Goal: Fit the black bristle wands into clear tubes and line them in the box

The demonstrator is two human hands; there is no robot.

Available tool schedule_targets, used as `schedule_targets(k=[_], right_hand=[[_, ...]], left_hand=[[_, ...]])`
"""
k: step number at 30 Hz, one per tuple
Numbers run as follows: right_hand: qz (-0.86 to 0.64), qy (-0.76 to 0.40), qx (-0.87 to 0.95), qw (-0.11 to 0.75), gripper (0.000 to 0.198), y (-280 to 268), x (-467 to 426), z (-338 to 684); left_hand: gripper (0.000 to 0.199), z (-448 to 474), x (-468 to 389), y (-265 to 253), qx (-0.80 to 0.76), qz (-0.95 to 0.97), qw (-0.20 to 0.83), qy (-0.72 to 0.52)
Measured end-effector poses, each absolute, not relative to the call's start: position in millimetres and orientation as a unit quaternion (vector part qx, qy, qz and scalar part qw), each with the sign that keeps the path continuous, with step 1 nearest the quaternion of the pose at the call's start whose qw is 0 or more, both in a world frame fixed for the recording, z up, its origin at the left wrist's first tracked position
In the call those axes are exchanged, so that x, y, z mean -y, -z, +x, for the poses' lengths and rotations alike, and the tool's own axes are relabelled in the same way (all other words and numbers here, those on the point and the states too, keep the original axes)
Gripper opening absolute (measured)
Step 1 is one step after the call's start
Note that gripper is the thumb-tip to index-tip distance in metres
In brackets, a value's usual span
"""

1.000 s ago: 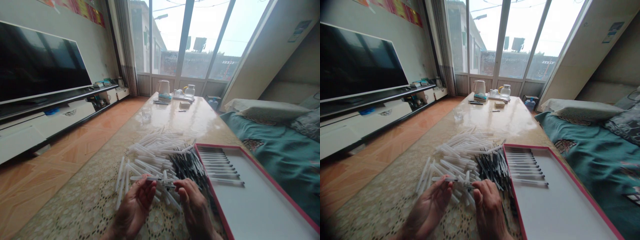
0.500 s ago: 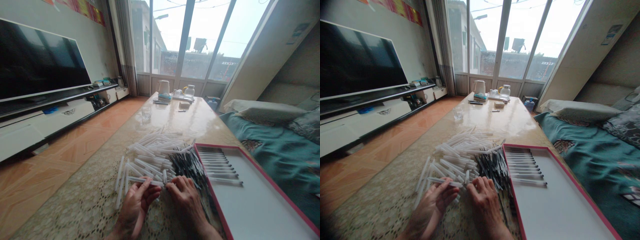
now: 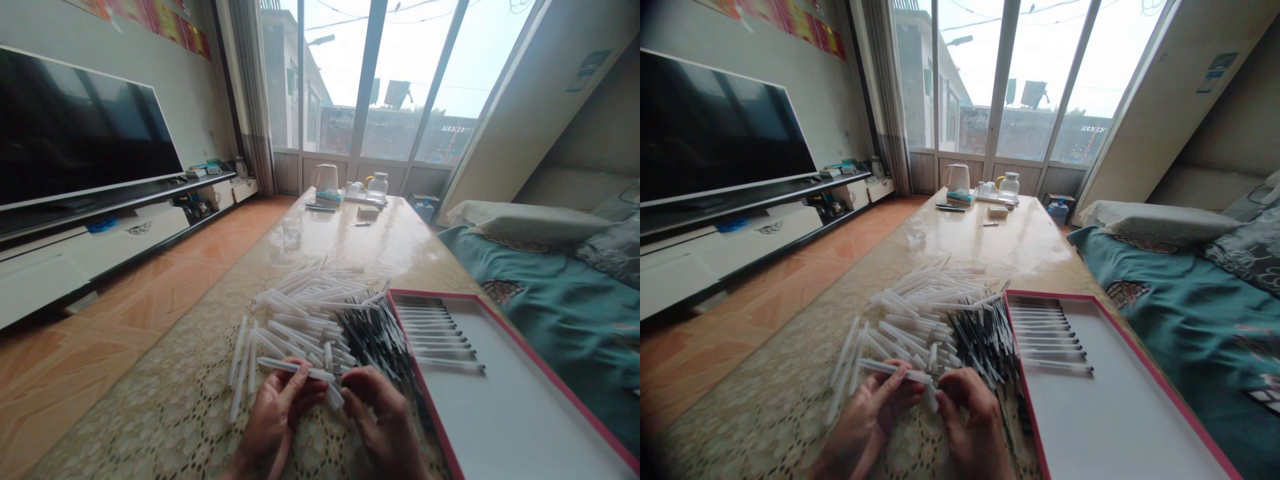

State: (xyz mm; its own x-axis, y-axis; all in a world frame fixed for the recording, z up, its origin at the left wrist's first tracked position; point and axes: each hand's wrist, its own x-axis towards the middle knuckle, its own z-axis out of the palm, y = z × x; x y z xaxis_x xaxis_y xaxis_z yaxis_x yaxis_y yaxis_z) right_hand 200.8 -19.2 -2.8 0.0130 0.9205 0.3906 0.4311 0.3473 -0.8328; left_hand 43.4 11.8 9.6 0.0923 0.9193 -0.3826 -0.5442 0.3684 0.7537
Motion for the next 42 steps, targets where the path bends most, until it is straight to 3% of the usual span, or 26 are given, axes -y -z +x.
schedule_targets(k=[27,36,42], right_hand=[[-0.53,-0.305,0.634,0.473,0.007,5,20,205],[-0.549,-0.422,0.543,0.475,0.031,14,22,202],[-0.546,-0.318,0.637,0.442,0.047,11,21,207]], left_hand=[[0.017,47,-8,-4,-0.405,0.234,0.737,-0.488],[0.012,48,-8,0,-0.358,0.267,0.758,-0.476],[0.014,50,-6,1,-0.369,0.262,0.756,-0.472]])
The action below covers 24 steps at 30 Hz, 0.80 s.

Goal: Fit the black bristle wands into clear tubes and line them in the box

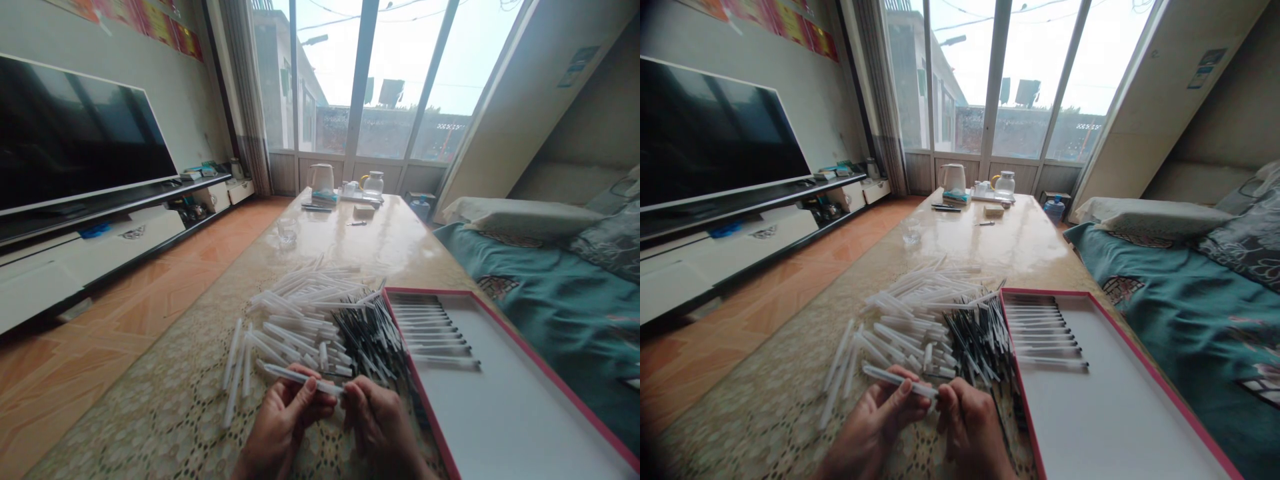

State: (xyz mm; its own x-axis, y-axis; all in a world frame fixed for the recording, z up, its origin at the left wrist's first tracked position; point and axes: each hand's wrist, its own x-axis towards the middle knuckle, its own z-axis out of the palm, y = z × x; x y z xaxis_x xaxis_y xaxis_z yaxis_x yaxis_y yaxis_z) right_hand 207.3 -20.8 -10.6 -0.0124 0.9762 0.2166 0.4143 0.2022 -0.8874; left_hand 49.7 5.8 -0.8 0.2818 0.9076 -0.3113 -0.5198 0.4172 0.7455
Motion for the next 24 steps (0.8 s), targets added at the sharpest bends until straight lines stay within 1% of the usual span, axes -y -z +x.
schedule_targets(k=[2,5,7,12,18,22,24], right_hand=[[-0.543,-0.291,0.659,0.432,0.044,9.3,20.9,208.8],[-0.545,-0.287,0.674,0.407,0.027,8.5,22.2,209.3],[-0.544,-0.283,0.684,0.395,0.024,9.1,23.1,208.9],[-0.542,-0.312,0.671,0.399,0.041,10.4,23.0,207.7],[-0.549,-0.323,0.656,0.405,0.032,9.8,23.2,206.2],[-0.55,-0.337,0.658,0.389,0.042,9.3,23.6,206.5],[-0.552,-0.338,0.657,0.388,0.043,8.9,23.5,206.9]], left_hand=[[0.015,50.1,-5.9,0.9,-0.38,0.25,0.753,-0.476],[0.017,50.3,-6.8,0.1,-0.384,0.241,0.753,-0.478],[0.018,50.5,-6.8,-1.7,-0.383,0.242,0.752,-0.478],[0.019,51.7,-5.0,-5.8,-0.38,0.245,0.755,-0.475],[0.019,51.8,-6.5,-2.5,-0.388,0.252,0.748,-0.476],[0.019,51.9,-6.5,-2.7,-0.378,0.258,0.756,-0.467],[0.018,51.8,-6.3,-2.5,-0.379,0.255,0.753,-0.474]])
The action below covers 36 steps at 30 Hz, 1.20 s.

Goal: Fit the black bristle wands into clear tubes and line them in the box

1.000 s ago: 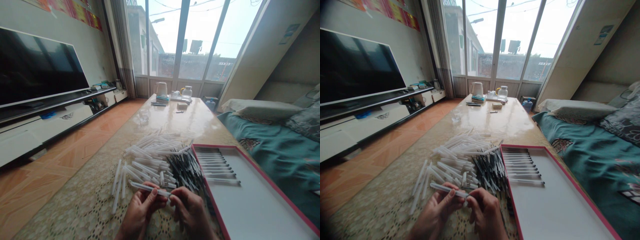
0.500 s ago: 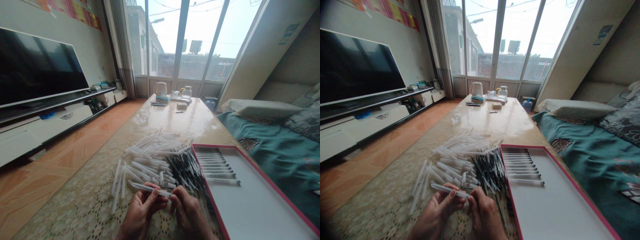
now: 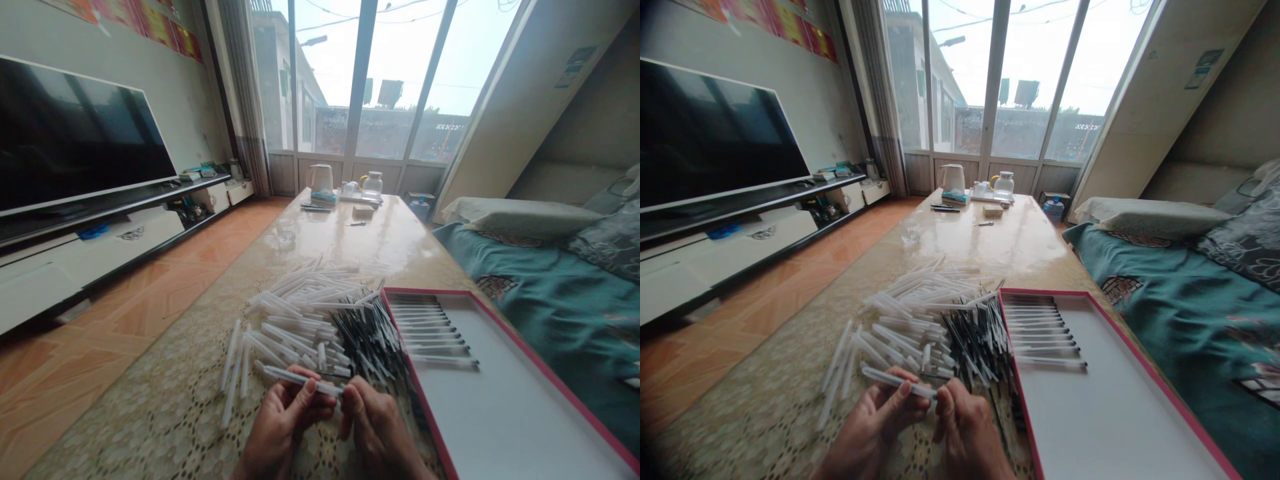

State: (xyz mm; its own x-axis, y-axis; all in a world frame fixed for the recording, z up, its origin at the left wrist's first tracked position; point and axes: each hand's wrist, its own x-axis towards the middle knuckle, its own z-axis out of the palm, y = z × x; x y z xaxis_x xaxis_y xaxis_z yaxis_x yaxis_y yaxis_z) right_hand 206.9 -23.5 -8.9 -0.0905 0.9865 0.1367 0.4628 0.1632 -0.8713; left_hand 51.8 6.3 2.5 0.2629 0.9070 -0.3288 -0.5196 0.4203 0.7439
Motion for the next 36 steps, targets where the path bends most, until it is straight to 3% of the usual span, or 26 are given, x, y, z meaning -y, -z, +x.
schedule_targets(k=[15,31,36], right_hand=[[-0.55,-0.339,0.65,0.4,0.036,10.9,23.5,205.4],[-0.557,-0.353,0.639,0.397,0.044,7.0,25.2,205.7],[-0.559,-0.343,0.645,0.391,0.036,7.6,25.8,206.2]], left_hand=[[0.014,52.1,-6.6,-2.2,-0.373,0.265,0.749,-0.48],[0.018,53.6,-4.9,-6.4,-0.374,0.271,0.753,-0.469],[0.015,52.0,-6.0,-2.8,-0.37,0.271,0.751,-0.474]])
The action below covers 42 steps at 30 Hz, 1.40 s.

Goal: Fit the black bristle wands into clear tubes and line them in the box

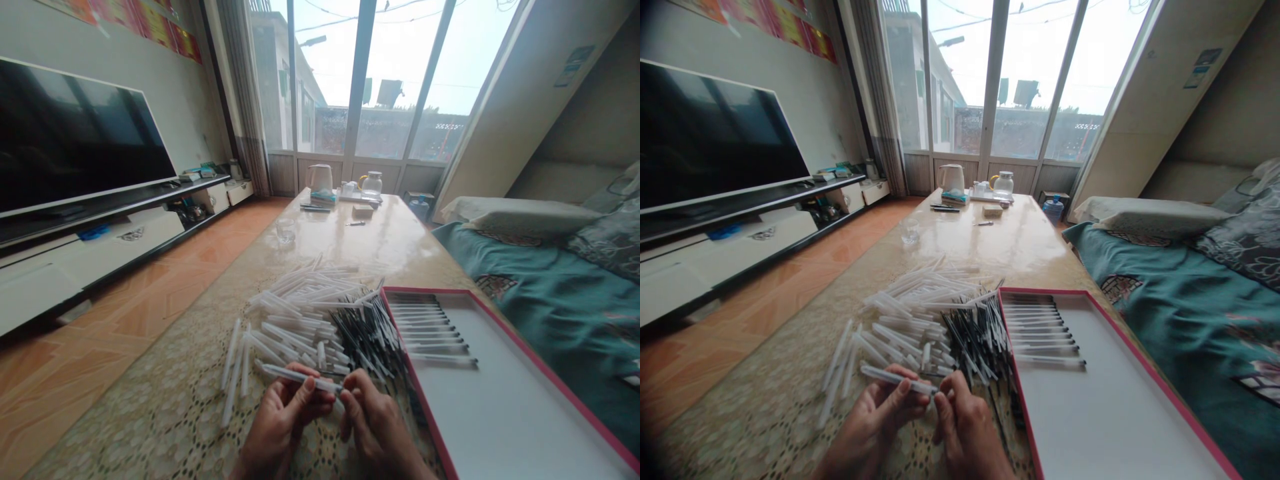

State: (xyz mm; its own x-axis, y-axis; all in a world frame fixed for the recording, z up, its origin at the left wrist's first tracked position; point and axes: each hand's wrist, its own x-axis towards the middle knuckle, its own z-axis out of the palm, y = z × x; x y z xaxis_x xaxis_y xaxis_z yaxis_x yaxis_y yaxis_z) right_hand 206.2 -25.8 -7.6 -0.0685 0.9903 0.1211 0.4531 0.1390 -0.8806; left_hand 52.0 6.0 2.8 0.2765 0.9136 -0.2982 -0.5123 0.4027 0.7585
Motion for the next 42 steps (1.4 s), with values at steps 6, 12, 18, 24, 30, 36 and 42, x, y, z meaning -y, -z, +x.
schedule_targets(k=[6,12,18,24,30,36,42], right_hand=[[-0.552,-0.404,0.601,0.414,0.043,1,26,203],[-0.558,-0.239,0.681,0.409,0.032,-3,28,209],[-0.501,-0.225,0.746,0.376,0.017,6,28,211],[-0.586,-0.191,0.643,0.454,0.023,3,24,222],[-0.595,-0.207,0.599,0.495,0.028,-1,25,221],[-0.596,-0.189,0.585,0.516,0.028,-2,24,220],[-0.591,-0.194,0.591,0.514,0.027,-4,24,221]], left_hand=[[0.02,53,-5,-9,-0.365,0.281,0.752,-0.472],[0.013,50,-6,-11,-0.372,0.391,0.716,-0.443],[0.016,51,-5,-5,-0.386,0.451,0.684,-0.424],[0.024,44,-15,-8,-0.45,0.669,0.376,-0.457],[0.065,42,-29,8,-0.399,0.837,0.183,-0.326],[0.047,44,-28,8,-0.406,0.837,0.131,-0.341],[0.029,43,-29,4,-0.421,0.838,0.105,-0.332]])
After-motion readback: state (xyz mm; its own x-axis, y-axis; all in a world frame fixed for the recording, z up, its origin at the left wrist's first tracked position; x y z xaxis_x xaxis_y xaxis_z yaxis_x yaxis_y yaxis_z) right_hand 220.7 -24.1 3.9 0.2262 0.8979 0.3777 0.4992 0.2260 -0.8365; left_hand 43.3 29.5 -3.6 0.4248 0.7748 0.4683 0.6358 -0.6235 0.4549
